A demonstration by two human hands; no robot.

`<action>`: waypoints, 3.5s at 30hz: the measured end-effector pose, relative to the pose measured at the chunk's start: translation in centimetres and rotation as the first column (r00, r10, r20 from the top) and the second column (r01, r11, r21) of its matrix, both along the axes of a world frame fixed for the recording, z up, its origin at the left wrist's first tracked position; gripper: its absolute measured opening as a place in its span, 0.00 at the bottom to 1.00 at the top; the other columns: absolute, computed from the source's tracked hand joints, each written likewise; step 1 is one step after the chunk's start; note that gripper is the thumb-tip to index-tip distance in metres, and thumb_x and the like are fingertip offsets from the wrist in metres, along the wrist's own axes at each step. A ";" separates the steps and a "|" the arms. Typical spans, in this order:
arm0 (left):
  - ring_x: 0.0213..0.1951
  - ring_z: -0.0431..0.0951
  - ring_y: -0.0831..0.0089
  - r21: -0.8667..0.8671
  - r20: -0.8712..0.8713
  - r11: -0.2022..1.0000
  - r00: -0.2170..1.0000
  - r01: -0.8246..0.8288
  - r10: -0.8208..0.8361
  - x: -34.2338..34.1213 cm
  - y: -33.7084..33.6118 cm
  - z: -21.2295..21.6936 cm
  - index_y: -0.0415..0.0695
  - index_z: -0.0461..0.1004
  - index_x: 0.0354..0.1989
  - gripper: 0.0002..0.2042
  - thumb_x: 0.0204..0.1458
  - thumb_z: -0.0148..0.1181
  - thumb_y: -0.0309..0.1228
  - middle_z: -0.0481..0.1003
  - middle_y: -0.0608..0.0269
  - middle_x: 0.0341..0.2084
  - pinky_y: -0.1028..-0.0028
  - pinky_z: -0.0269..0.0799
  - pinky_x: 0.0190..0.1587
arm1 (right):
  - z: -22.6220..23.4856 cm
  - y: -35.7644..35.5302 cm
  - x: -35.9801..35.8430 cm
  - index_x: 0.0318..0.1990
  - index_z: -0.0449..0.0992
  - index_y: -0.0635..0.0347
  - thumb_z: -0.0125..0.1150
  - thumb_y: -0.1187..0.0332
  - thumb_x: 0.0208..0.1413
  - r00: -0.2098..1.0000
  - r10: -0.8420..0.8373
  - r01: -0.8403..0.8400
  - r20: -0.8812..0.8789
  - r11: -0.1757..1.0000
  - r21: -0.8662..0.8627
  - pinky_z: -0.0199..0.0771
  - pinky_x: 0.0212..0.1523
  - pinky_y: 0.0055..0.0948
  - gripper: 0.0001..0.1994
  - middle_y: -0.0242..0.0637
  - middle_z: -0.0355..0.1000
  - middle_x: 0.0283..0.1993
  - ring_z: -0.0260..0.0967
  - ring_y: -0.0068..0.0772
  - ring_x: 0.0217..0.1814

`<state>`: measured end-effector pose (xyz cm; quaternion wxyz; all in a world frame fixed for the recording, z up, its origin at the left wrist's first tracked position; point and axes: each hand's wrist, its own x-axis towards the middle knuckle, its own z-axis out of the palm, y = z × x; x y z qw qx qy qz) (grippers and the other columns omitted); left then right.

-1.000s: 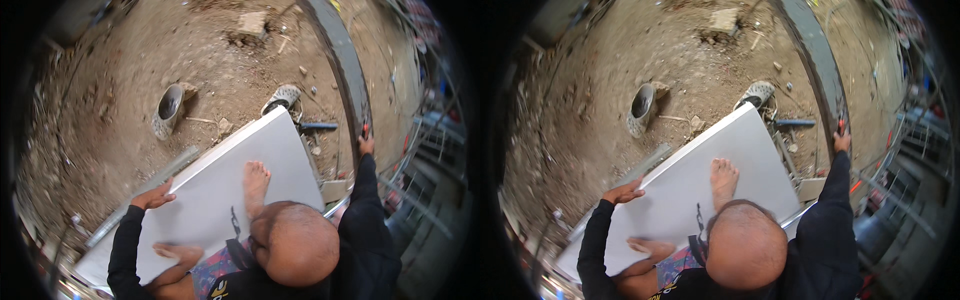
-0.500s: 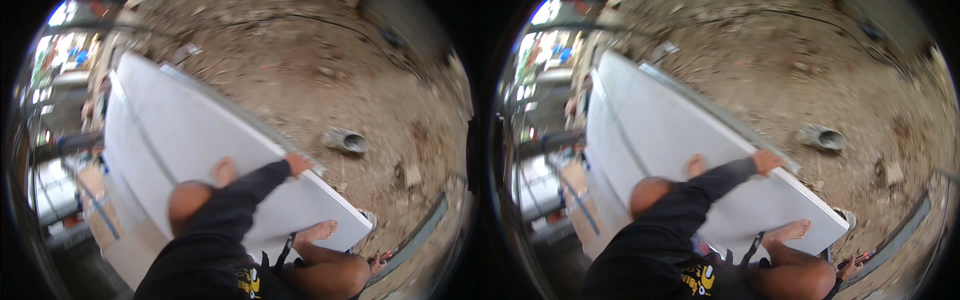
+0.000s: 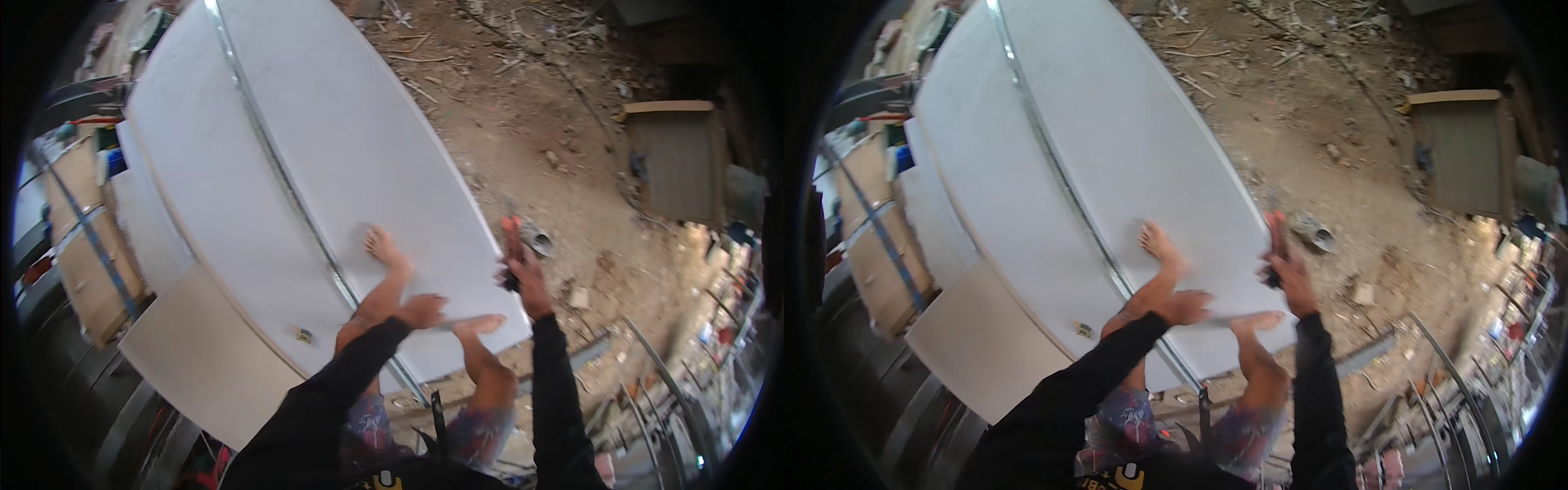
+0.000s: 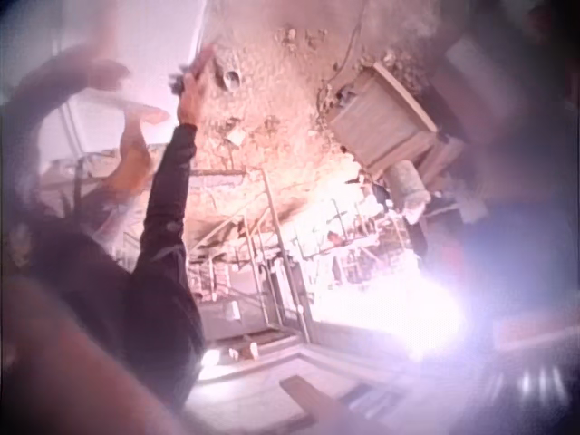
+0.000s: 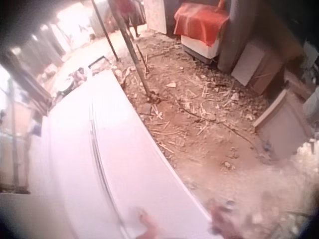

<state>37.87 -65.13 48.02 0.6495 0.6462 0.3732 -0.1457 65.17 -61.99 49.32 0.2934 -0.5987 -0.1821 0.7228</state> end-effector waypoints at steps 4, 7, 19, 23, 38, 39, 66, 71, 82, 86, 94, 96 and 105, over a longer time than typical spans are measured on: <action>0.56 0.71 0.50 0.112 -0.171 0.992 0.982 -0.060 0.078 -12.6 0.9 8.3 0.45 0.71 0.58 0.23 0.55 0.57 0.39 0.73 0.50 0.54 0.55 0.67 0.57 | 5.9 12.0 -14.4 0.55 0.66 0.59 0.56 0.55 0.65 0.996 -0.053 0.059 -0.076 0.996 0.070 0.72 0.24 0.21 0.19 0.32 0.70 0.37 0.69 0.20 0.28; 0.57 0.70 0.48 0.199 -0.214 0.951 0.936 -0.238 0.279 -18.8 -1.1 8.4 0.48 0.68 0.60 0.23 0.56 0.57 0.42 0.71 0.52 0.56 0.54 0.69 0.56 | 9.4 19.5 -22.4 0.52 0.67 0.62 0.52 0.60 0.67 0.994 -0.075 0.081 -0.083 0.994 0.071 0.68 0.22 0.22 0.16 0.32 0.71 0.34 0.67 0.20 0.24; 0.58 0.69 0.52 0.124 -0.423 0.627 0.531 -0.769 0.734 -29.9 19.9 16.3 0.43 0.73 0.54 0.20 0.57 0.55 0.41 0.73 0.50 0.54 0.58 0.62 0.61 | 11.2 37.9 -35.5 0.32 0.70 0.62 0.58 0.56 0.62 0.968 0.082 -0.064 0.238 0.995 -0.081 0.65 0.16 0.22 0.17 0.33 0.69 0.22 0.65 0.22 0.15; 0.61 0.67 0.50 0.213 -0.228 0.278 0.230 -0.937 0.946 -35.5 28.5 18.0 0.38 0.70 0.57 0.21 0.58 0.56 0.36 0.69 0.44 0.56 0.58 0.58 0.65 | 9.3 46.9 -38.5 0.30 0.72 0.62 0.57 0.52 0.63 0.922 0.101 -0.058 0.375 0.991 -0.124 0.64 0.14 0.22 0.20 0.33 0.69 0.20 0.64 0.22 0.14; 0.55 0.74 0.54 0.235 -0.202 0.444 0.404 -0.865 0.892 -58.1 57.8 9.9 0.37 0.72 0.55 0.18 0.60 0.55 0.34 0.74 0.47 0.52 0.62 0.67 0.59 | 5.9 76.5 -53.8 0.48 0.62 0.60 0.50 0.61 0.66 0.994 0.005 0.003 0.107 0.997 -0.079 0.74 0.22 0.28 0.12 0.41 0.72 0.31 0.71 0.28 0.21; 0.53 0.75 0.55 0.201 -0.236 0.479 0.432 -0.855 0.870 -59.8 59.9 8.9 0.37 0.72 0.55 0.18 0.60 0.55 0.34 0.75 0.48 0.51 0.63 0.69 0.57 | 5.5 78.4 -54.6 0.48 0.61 0.59 0.50 0.62 0.66 0.996 0.015 -0.008 0.082 0.997 -0.075 0.74 0.22 0.28 0.12 0.41 0.72 0.32 0.71 0.28 0.21; 0.58 0.67 0.54 0.954 0.163 0.055 0.662 -0.296 0.732 -72.3 147.9 -41.0 0.50 0.77 0.51 0.15 0.58 0.57 0.41 0.70 0.58 0.55 0.55 0.57 0.62 | -32.6 143.1 -77.9 0.60 0.71 0.59 0.59 0.68 0.56 0.675 0.142 -0.609 0.724 0.661 0.438 0.74 0.47 0.51 0.22 0.58 0.76 0.41 0.74 0.62 0.44; 0.59 0.65 0.62 0.947 0.177 0.041 0.625 -0.318 0.760 -70.9 149.0 -42.0 0.53 0.79 0.46 0.12 0.58 0.58 0.42 0.71 0.66 0.54 0.56 0.53 0.63 | -33.6 144.4 -79.2 0.61 0.70 0.59 0.58 0.71 0.57 0.647 0.217 -0.655 0.731 0.649 0.387 0.75 0.48 0.45 0.22 0.57 0.75 0.46 0.74 0.58 0.46; 0.60 0.61 0.60 0.935 0.049 0.174 0.601 -0.308 0.798 -71.5 149.4 -41.4 0.50 0.78 0.47 0.14 0.60 0.54 0.43 0.69 0.64 0.53 0.56 0.49 0.64 | -33.1 146.9 -79.0 0.58 0.72 0.58 0.55 0.72 0.57 0.448 0.273 -0.831 0.851 0.478 0.284 0.77 0.39 0.47 0.20 0.49 0.76 0.36 0.76 0.51 0.38; 0.60 0.62 0.60 0.935 0.063 0.168 0.610 -0.314 0.790 -71.3 149.4 -41.4 0.51 0.78 0.46 0.13 0.59 0.56 0.42 0.69 0.64 0.51 0.56 0.50 0.63 | -32.6 147.2 -79.3 0.59 0.71 0.60 0.54 0.72 0.57 0.400 0.273 -0.855 0.875 0.455 0.248 0.77 0.38 0.47 0.20 0.48 0.76 0.34 0.76 0.50 0.36; 0.58 0.63 0.59 0.941 0.090 0.132 0.608 -0.310 0.789 -71.2 149.8 -41.4 0.51 0.78 0.45 0.13 0.59 0.56 0.42 0.69 0.63 0.50 0.57 0.51 0.62 | -33.0 146.0 -79.5 0.58 0.71 0.61 0.54 0.73 0.56 0.430 0.245 -0.836 0.869 0.471 0.281 0.77 0.36 0.47 0.21 0.50 0.75 0.33 0.76 0.51 0.34; 0.57 0.63 0.59 0.943 0.078 0.137 0.602 -0.303 0.794 -71.3 149.3 -41.5 0.51 0.78 0.46 0.12 0.59 0.56 0.42 0.69 0.63 0.50 0.57 0.51 0.62 | -33.2 146.5 -79.6 0.58 0.71 0.61 0.54 0.73 0.56 0.455 0.245 -0.828 0.856 0.472 0.305 0.76 0.36 0.48 0.20 0.50 0.75 0.32 0.76 0.52 0.35; 0.56 0.64 0.59 0.943 0.099 0.121 0.608 -0.309 0.788 -71.8 149.1 -41.9 0.51 0.78 0.45 0.12 0.58 0.56 0.42 0.69 0.62 0.49 0.56 0.51 0.61 | -33.4 148.8 -79.7 0.53 0.75 0.61 0.53 0.75 0.53 0.501 0.310 -0.813 0.808 0.487 0.318 0.75 0.38 0.51 0.18 0.55 0.76 0.32 0.75 0.59 0.36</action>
